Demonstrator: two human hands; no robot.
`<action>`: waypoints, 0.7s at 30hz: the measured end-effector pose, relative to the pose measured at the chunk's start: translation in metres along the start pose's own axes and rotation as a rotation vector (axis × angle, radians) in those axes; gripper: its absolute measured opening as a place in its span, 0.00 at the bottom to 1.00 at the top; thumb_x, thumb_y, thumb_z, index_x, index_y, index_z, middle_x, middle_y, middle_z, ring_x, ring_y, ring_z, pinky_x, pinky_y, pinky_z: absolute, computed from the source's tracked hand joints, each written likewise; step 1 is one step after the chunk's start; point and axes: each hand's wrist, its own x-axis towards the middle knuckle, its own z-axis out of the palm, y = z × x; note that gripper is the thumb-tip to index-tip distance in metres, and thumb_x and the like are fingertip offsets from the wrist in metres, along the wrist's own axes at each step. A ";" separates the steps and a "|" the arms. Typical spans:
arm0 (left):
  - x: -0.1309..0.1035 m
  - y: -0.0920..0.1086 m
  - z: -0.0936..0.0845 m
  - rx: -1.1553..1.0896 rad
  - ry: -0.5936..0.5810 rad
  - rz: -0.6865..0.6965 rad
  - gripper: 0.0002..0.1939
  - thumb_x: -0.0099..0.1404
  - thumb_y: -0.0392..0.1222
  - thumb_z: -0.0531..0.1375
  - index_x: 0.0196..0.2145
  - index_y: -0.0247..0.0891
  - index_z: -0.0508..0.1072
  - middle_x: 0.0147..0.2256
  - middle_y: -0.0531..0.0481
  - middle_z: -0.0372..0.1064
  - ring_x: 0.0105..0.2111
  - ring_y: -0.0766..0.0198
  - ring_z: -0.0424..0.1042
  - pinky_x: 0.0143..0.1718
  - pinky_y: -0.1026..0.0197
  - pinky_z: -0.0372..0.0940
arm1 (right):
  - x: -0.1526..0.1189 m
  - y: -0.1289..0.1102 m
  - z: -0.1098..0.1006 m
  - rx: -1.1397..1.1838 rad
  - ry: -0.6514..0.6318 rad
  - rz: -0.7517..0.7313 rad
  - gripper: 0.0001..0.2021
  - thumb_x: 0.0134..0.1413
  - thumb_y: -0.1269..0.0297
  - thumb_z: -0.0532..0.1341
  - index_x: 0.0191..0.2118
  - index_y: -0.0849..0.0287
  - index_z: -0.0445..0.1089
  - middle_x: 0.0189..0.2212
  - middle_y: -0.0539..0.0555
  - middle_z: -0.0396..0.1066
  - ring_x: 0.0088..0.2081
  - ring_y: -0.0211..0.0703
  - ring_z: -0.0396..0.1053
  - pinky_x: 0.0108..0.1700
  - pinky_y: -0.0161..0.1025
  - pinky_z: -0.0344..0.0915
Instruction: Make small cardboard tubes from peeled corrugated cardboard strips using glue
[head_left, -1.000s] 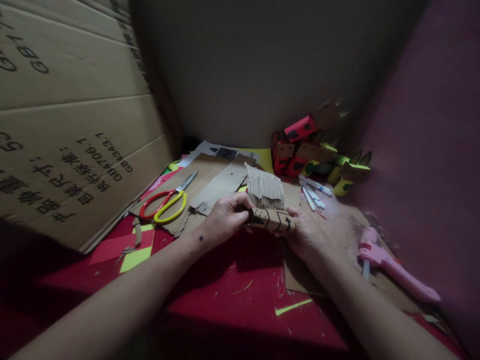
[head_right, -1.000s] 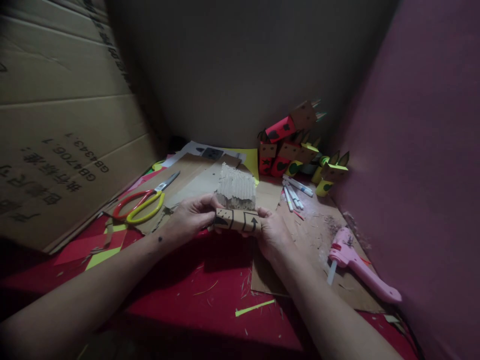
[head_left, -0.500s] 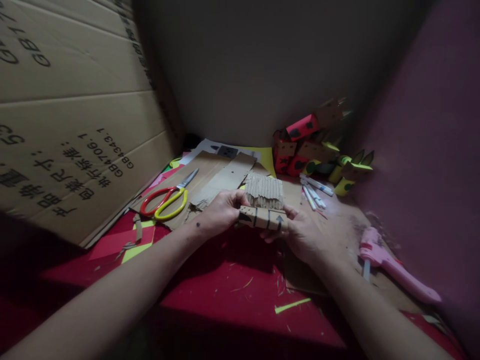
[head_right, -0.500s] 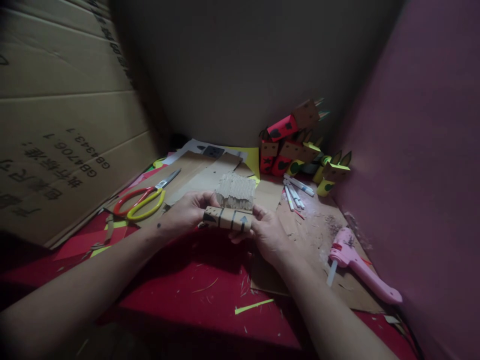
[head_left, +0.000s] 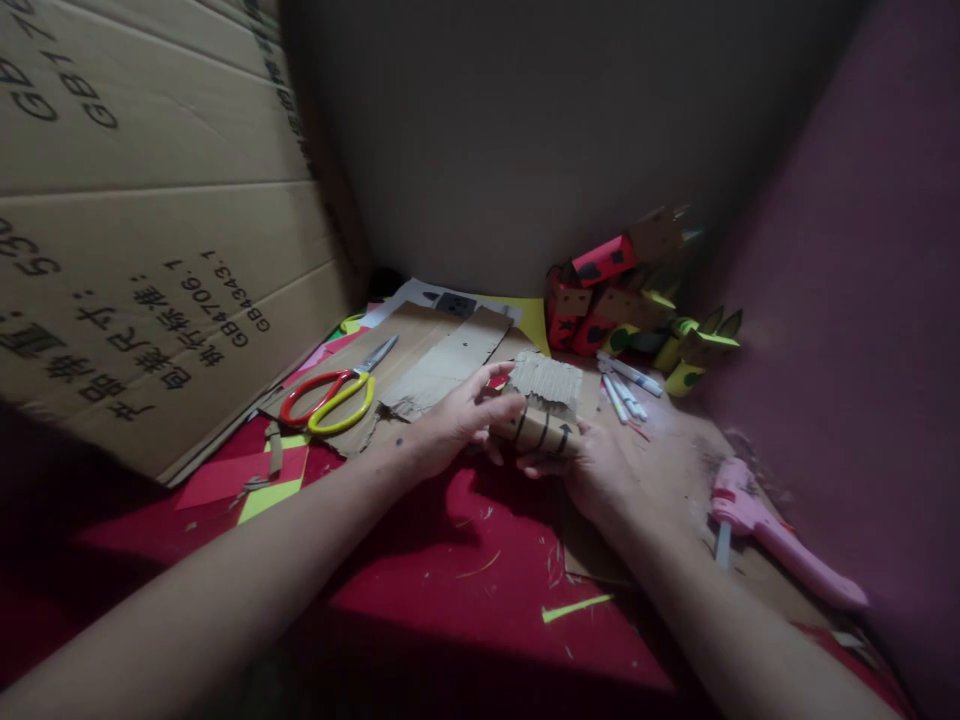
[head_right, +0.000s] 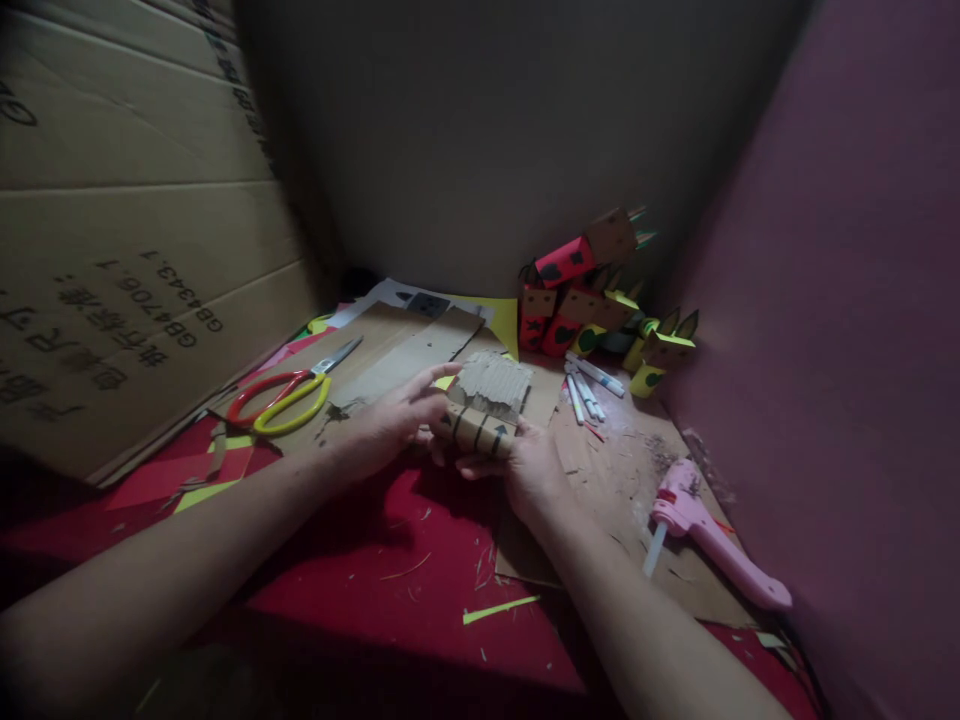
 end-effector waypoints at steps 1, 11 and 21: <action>-0.001 -0.001 0.004 0.047 0.043 0.010 0.33 0.54 0.47 0.62 0.56 0.42 0.56 0.32 0.50 0.68 0.21 0.67 0.67 0.19 0.66 0.63 | -0.001 0.001 0.002 0.003 -0.014 0.023 0.13 0.40 0.67 0.59 0.36 0.63 0.73 0.20 0.56 0.75 0.17 0.43 0.70 0.19 0.37 0.69; 0.002 -0.018 0.015 0.151 0.137 0.123 0.27 0.54 0.43 0.63 0.52 0.41 0.64 0.35 0.51 0.68 0.25 0.68 0.66 0.26 0.67 0.62 | -0.004 0.000 0.007 0.080 -0.045 0.136 0.14 0.36 0.73 0.62 0.35 0.62 0.75 0.22 0.54 0.76 0.20 0.40 0.72 0.18 0.32 0.69; 0.006 -0.021 0.014 0.380 0.147 0.218 0.17 0.58 0.44 0.59 0.45 0.38 0.71 0.36 0.50 0.69 0.34 0.64 0.67 0.33 0.65 0.62 | -0.005 0.002 0.009 0.135 -0.015 0.151 0.13 0.38 0.73 0.63 0.36 0.62 0.73 0.23 0.54 0.75 0.20 0.40 0.72 0.19 0.32 0.70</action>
